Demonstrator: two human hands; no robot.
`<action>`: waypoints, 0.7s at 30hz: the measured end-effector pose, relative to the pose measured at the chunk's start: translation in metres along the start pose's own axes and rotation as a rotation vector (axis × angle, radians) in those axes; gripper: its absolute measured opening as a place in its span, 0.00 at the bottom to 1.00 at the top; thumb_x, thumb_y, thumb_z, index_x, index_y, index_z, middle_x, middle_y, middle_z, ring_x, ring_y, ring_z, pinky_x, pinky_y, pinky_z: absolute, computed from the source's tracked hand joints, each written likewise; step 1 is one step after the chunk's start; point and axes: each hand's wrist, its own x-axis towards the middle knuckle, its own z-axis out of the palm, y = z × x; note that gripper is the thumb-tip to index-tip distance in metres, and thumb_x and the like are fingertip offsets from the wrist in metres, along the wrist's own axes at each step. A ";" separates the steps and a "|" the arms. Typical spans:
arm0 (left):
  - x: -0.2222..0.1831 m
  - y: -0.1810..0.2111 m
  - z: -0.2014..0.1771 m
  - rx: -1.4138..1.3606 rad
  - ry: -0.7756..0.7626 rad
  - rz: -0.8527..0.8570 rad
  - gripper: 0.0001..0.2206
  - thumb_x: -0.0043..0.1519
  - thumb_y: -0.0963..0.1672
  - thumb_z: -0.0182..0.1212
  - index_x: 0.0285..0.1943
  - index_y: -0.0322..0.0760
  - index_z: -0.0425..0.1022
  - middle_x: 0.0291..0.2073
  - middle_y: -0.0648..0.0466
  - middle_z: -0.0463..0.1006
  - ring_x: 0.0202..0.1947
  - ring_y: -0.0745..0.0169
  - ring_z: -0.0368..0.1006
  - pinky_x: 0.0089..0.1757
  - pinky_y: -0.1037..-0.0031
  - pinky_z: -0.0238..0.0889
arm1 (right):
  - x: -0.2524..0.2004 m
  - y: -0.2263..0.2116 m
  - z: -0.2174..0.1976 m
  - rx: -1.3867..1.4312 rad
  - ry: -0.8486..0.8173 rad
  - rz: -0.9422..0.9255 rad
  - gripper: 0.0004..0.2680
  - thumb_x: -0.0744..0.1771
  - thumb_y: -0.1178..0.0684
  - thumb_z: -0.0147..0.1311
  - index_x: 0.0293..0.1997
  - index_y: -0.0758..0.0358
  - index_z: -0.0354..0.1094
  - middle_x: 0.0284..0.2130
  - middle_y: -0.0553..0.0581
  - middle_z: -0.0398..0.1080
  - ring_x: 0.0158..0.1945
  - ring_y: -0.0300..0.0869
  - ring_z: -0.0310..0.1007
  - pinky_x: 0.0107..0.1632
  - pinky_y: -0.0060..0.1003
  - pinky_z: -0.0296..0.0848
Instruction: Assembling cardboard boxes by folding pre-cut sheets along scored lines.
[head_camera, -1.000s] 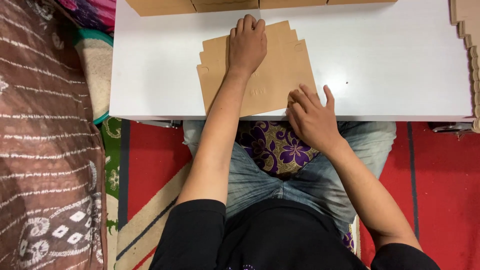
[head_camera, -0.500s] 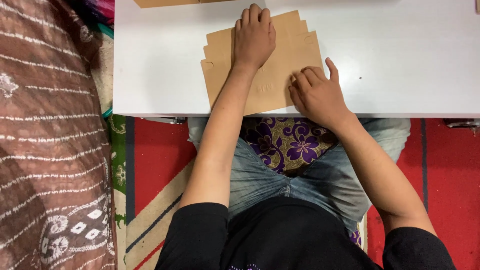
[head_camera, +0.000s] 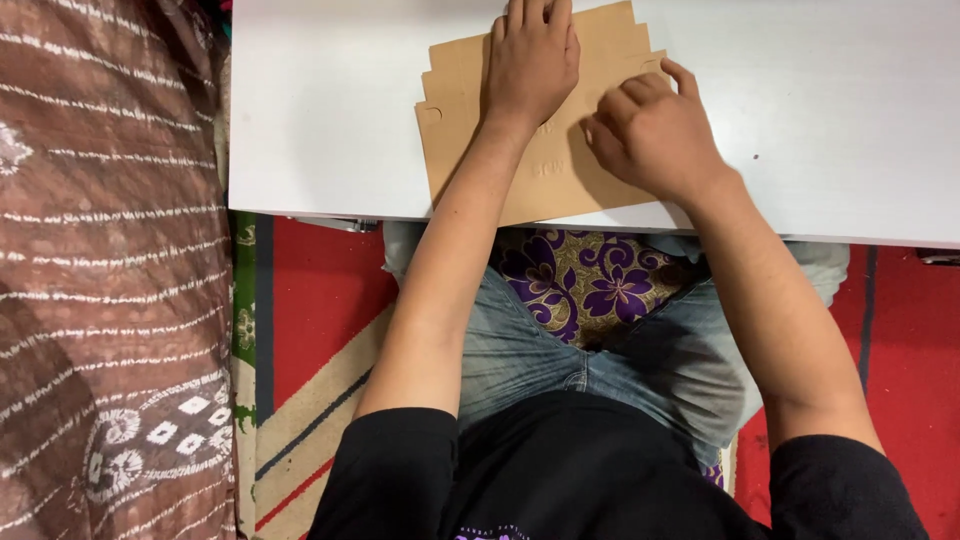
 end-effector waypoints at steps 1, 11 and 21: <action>0.001 -0.001 -0.001 0.000 0.000 -0.001 0.11 0.62 0.46 0.54 0.53 0.44 0.69 0.44 0.52 0.74 0.45 0.46 0.68 0.41 0.58 0.65 | 0.006 0.001 0.000 0.000 -0.001 -0.001 0.10 0.73 0.46 0.57 0.40 0.60 0.70 0.34 0.55 0.73 0.43 0.51 0.76 0.66 0.53 0.61; 0.002 0.000 -0.003 -0.034 0.003 0.007 0.08 0.62 0.45 0.53 0.48 0.43 0.70 0.41 0.50 0.73 0.42 0.45 0.68 0.40 0.57 0.64 | 0.031 0.020 0.013 0.180 -0.017 -0.051 0.09 0.72 0.56 0.52 0.56 0.70 0.67 0.33 0.63 0.70 0.40 0.55 0.71 0.55 0.53 0.65; 0.000 0.000 0.002 -0.049 0.000 -0.021 0.08 0.65 0.47 0.50 0.44 0.43 0.71 0.36 0.48 0.75 0.38 0.43 0.69 0.40 0.57 0.63 | 0.055 0.030 0.036 0.073 -0.028 0.076 0.21 0.59 0.65 0.47 0.59 0.77 0.55 0.24 0.62 0.63 0.25 0.61 0.59 0.30 0.46 0.51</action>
